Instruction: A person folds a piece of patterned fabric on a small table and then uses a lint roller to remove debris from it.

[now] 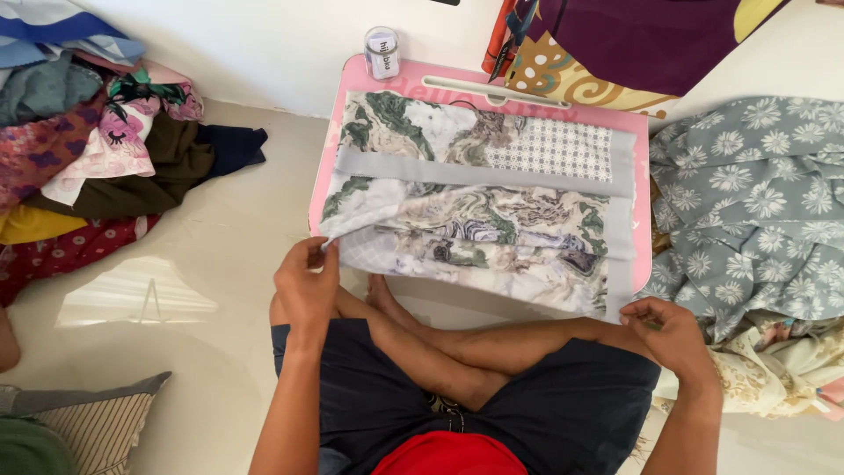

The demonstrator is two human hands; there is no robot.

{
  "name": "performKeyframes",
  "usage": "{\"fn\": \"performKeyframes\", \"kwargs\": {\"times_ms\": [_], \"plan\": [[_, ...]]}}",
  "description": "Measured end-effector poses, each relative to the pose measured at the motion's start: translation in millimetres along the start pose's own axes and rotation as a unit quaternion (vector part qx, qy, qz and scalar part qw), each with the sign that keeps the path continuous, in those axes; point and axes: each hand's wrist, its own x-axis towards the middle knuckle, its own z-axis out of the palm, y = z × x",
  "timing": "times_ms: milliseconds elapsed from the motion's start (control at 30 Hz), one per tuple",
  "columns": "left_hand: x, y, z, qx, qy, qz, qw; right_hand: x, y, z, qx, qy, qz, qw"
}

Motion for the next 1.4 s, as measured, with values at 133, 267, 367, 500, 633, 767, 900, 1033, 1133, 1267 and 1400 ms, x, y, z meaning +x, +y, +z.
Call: {"fn": "performKeyframes", "kwargs": {"times_ms": [133,267,367,500,633,767,900,1033,1133,1267,1400], "plan": [[-7,8,-14,-0.073,-0.009,-0.088,0.993,0,9,2,0.044,-0.001,-0.007,0.999],[-11,-3,-18,-0.153,-0.025,-0.142,0.978,-3,16,2,0.042,0.002,-0.001,0.999],[-11,2,-19,-0.113,-0.025,-0.122,0.986,-8,6,-1,0.017,0.0,0.009,1.0],[-7,10,-12,0.008,-0.062,0.089,0.994,-10,-20,1,-0.008,0.131,-0.095,0.987],[-1,5,6,0.17,-0.092,0.202,0.96,38,-41,10,0.0,0.172,-0.168,0.971],[6,-15,22,0.213,-0.033,0.275,0.937,95,-66,16,-0.069,0.178,-0.285,0.939],[10,-27,24,0.195,-0.015,0.282,0.939,150,-64,24,-0.184,0.141,-0.379,0.896],[8,-15,20,0.161,-0.001,0.268,0.95,151,-59,22,-0.15,0.156,-0.41,0.886],[4,-10,15,0.058,0.006,0.222,0.973,107,-74,6,-0.063,0.168,-0.431,0.884],[-8,0,0,0.02,0.016,0.184,0.983,22,-93,-9,-0.028,0.194,-0.375,0.906],[-15,-5,-10,0.036,0.03,0.161,0.986,-29,-82,-7,-0.038,0.19,-0.346,0.918]]}}
